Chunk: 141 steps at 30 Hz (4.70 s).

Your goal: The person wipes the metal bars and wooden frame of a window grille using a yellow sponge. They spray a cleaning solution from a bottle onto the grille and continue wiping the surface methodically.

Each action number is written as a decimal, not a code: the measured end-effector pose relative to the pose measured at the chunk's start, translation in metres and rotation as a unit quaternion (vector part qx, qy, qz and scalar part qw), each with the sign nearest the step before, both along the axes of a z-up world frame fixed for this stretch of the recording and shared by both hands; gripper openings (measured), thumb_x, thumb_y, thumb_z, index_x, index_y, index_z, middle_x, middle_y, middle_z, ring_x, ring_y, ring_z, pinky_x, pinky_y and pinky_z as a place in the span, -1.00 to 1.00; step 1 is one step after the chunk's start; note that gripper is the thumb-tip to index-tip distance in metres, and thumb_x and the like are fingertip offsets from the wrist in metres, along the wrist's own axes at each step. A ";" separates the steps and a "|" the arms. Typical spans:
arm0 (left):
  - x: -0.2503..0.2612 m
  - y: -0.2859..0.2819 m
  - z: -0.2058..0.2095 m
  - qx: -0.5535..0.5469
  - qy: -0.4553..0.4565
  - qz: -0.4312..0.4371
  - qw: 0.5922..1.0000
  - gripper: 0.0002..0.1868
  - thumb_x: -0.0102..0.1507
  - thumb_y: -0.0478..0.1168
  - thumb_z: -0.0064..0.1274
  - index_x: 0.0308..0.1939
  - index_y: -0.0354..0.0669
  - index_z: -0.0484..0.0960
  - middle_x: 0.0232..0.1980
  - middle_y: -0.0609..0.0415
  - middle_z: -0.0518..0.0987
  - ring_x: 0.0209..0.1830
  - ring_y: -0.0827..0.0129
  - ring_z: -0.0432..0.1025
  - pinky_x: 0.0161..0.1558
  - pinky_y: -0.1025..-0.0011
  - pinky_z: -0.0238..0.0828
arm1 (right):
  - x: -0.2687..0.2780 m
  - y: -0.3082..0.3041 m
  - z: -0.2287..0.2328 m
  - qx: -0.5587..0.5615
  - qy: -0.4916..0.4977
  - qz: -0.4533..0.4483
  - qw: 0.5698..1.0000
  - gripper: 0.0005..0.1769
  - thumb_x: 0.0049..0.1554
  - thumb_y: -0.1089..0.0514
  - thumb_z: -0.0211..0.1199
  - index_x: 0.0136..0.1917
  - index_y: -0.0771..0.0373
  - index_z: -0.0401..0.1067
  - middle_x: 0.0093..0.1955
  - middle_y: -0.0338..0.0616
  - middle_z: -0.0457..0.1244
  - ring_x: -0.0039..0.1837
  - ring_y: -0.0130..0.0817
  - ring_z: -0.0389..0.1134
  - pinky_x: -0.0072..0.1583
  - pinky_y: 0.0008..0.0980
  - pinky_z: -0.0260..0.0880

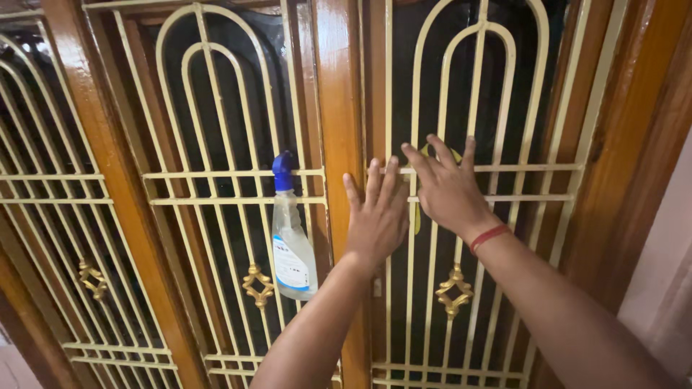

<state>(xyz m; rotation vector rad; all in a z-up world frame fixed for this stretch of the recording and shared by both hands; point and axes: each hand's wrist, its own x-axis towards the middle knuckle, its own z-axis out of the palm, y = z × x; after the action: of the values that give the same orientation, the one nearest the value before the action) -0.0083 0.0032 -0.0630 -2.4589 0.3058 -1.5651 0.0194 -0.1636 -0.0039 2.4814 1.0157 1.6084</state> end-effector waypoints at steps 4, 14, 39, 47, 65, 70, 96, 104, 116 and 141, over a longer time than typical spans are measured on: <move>-0.001 -0.001 0.005 -0.004 -0.025 0.000 1.000 -0.53 0.30 -0.08 -0.04 0.29 -0.04 0.53 0.68 -0.04 0.02 0.70 -0.04 -0.14 0.48 -0.52 -0.39 | 0.012 -0.005 -0.048 0.034 -0.047 0.002 0.998 -0.38 0.19 0.16 0.16 0.51 0.17 0.18 0.50 0.04 0.15 0.66 0.07 -0.02 0.56 0.52 -0.26; 0.001 -0.004 0.000 0.017 -0.016 0.061 0.998 -0.73 0.30 -0.16 0.02 0.08 -0.02 0.56 0.69 -0.08 0.01 0.71 -0.07 -0.16 0.48 -0.51 -0.40 | 0.010 -0.010 -0.136 0.060 -0.048 0.012 0.997 -0.36 0.15 -0.02 0.21 0.48 0.06 0.25 0.55 0.02 0.02 0.59 0.22 -0.04 0.44 0.65 -0.16; -0.029 0.054 -0.044 -0.083 -0.048 -0.209 0.973 -0.40 0.24 -0.28 0.01 0.41 -0.02 0.44 0.57 -0.26 0.15 0.62 -0.33 -0.06 0.56 -0.34 -0.26 | 0.006 0.044 -0.104 0.073 -0.039 -0.067 0.994 -0.57 0.16 0.13 0.17 0.31 0.16 0.45 0.60 0.10 -0.03 0.61 0.34 -0.11 0.44 0.65 -0.21; -0.036 0.056 -0.051 -0.109 -0.048 -0.215 0.969 -0.49 0.21 -0.28 0.03 0.28 0.05 0.53 0.55 -0.30 0.15 0.61 -0.34 -0.07 0.53 -0.37 -0.31 | 0.010 0.044 -0.139 0.109 0.017 -0.008 0.994 -0.64 0.10 0.21 0.25 0.19 0.05 0.54 0.59 0.02 -0.02 0.64 0.30 -0.18 0.51 0.58 -0.33; -0.062 0.032 -0.043 -0.217 0.181 -0.407 0.869 -0.44 0.36 -0.04 0.05 0.39 -0.18 0.43 0.36 -0.23 0.50 0.39 -0.04 0.40 0.39 0.07 0.28 | -0.041 0.009 -0.197 0.411 0.482 0.086 0.769 -0.68 0.37 0.05 -0.03 0.27 0.13 0.44 -0.01 -0.09 0.42 -0.01 -0.26 0.49 0.08 -0.29 0.60; -0.064 0.019 -0.019 -0.364 0.492 -0.404 0.680 -0.23 0.32 0.13 0.07 0.51 -0.13 0.25 0.34 -0.23 0.49 0.31 0.10 0.43 0.23 0.18 0.44 | -0.049 -0.009 -0.134 0.522 0.434 0.312 0.665 -0.69 0.34 0.10 -0.02 0.18 0.28 0.45 -0.07 -0.16 0.40 -0.09 -0.41 0.42 -0.03 -0.44 0.49; -0.073 -0.023 0.029 -0.303 0.038 -0.461 0.833 -0.70 0.42 -0.11 0.14 -0.26 -0.29 0.72 -0.01 -0.02 0.54 -0.06 0.32 0.43 -0.21 0.42 0.54 | -0.057 -0.056 -0.076 0.346 0.574 0.371 0.643 -0.51 0.21 -0.01 0.19 0.24 0.43 0.42 -0.02 0.04 0.46 0.01 -0.23 0.53 0.12 -0.30 0.61; -0.043 -0.030 0.044 -0.533 0.113 -0.427 0.722 -0.63 0.33 -0.04 0.18 -0.32 -0.32 0.54 -0.46 0.09 0.51 -0.48 0.49 0.33 -0.42 0.43 0.31 | -0.077 -0.036 -0.019 0.321 0.010 0.137 0.937 -0.60 0.22 0.09 0.30 0.26 0.26 0.32 0.23 0.05 0.30 0.30 -0.12 0.39 0.37 -0.17 0.44; -0.041 0.002 0.090 -0.260 -0.013 -0.323 0.910 -0.75 0.40 -0.17 -0.03 0.12 -0.12 0.55 -0.21 -0.06 0.66 -0.22 0.10 0.57 -0.13 0.25 0.47 | -0.016 0.026 -0.016 0.070 -0.016 0.022 0.997 -0.31 0.16 0.10 0.22 0.53 0.17 0.19 0.63 0.18 -0.06 0.64 0.17 -0.11 0.52 0.26 0.00; 0.004 0.031 0.129 -0.062 -0.199 -0.233 0.950 -0.58 0.41 -0.12 -0.04 0.34 -0.09 0.48 0.40 -0.06 0.41 0.58 -0.01 0.16 0.61 -0.16 -0.16 | 0.042 0.067 0.119 0.116 -0.157 0.032 0.980 -0.20 0.27 0.04 0.11 0.69 0.26 0.00 0.68 0.20 -0.07 0.71 0.26 -0.26 0.56 0.45 -0.26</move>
<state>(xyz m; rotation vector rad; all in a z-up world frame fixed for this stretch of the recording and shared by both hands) -0.0046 0.0344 0.0660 -2.1777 0.7788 -2.2846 0.0618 -0.0961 0.1153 2.2322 0.9178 2.1636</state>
